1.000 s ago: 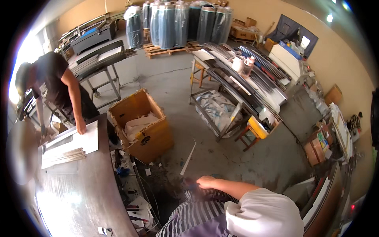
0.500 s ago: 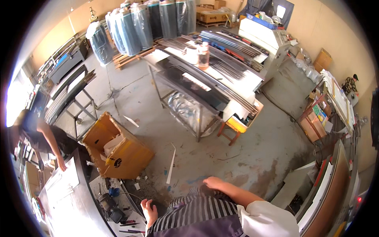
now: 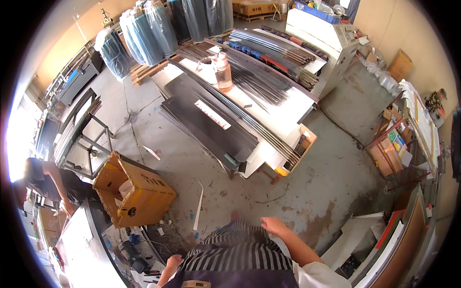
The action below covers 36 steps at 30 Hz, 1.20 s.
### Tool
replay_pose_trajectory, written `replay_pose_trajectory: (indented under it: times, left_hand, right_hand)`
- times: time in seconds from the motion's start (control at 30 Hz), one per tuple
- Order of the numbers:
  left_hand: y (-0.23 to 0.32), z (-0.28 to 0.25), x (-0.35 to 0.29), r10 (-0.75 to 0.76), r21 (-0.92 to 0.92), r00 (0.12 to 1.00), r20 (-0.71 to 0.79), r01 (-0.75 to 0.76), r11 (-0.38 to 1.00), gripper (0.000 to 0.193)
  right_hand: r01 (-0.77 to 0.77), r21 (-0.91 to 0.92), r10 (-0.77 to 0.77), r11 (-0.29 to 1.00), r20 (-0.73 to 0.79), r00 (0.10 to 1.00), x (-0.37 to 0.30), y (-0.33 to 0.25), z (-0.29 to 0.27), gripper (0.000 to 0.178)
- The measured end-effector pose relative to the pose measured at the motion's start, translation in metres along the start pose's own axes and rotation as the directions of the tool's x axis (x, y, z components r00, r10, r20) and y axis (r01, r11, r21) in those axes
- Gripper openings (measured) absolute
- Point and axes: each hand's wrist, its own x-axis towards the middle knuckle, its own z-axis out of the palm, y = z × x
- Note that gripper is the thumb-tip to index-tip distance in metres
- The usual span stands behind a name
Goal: The person organizes long metal rods on a large workbench and then moves to a machine to process a single rod. They return to the workbench to peel backing from small adhesive squares and apply them to the metal rods. The person also handles a roll of white tape and continues to arrange the rods and adhesive pieces.
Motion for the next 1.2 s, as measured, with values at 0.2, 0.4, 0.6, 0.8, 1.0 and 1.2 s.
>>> replay_pose_trajectory:
  times: [0.2, 0.4, 0.6, 0.8, 1.0, 1.2]
  left_hand:
    - [0.113, -0.036, 0.084, 0.124, 0.069, 0.992, 0.022, -0.126, 0.99, 0.034]
    - [0.273, -0.069, 0.112, 0.121, -0.012, 0.992, -0.034, -0.121, 0.993, 0.035]
    - [0.35, -0.062, 0.074, -0.056, 0.018, 0.992, -0.109, 0.058, 0.998, 0.037]
    - [0.352, 0.012, 0.026, -0.325, 0.15, 0.945, 0.024, 0.318, 0.936, 0.037]
    - [0.397, 0.062, -0.013, -0.397, -0.093, 0.917, 0.046, 0.4, 0.912, 0.037]
    - [0.436, 0.07, -0.018, -0.401, -0.171, 0.916, 0.024, 0.399, 0.901, 0.037]
  right_hand:
    - [0.123, 0.234, -0.089, 0.964, -0.15, 0.985, 0.042, -0.014, -0.061, 0.036]
    - [0.18, 0.408, -0.005, 0.895, -0.394, 0.919, 0.067, -0.014, -0.167, 0.028]
    - [0.26, 0.418, 0.034, 0.871, -0.579, 0.815, 0.15, 0.036, -0.26, 0.021]
    - [0.224, -0.091, -0.219, 0.97, -0.728, 0.65, 0.252, 0.101, -0.349, 0.028]
    - [0.125, -0.253, -0.275, 0.959, -0.741, 0.613, 0.364, 0.126, -0.419, 0.053]
    - [-0.159, -0.263, -0.108, 0.952, -0.771, 0.628, 0.443, 0.113, -0.456, 0.078]
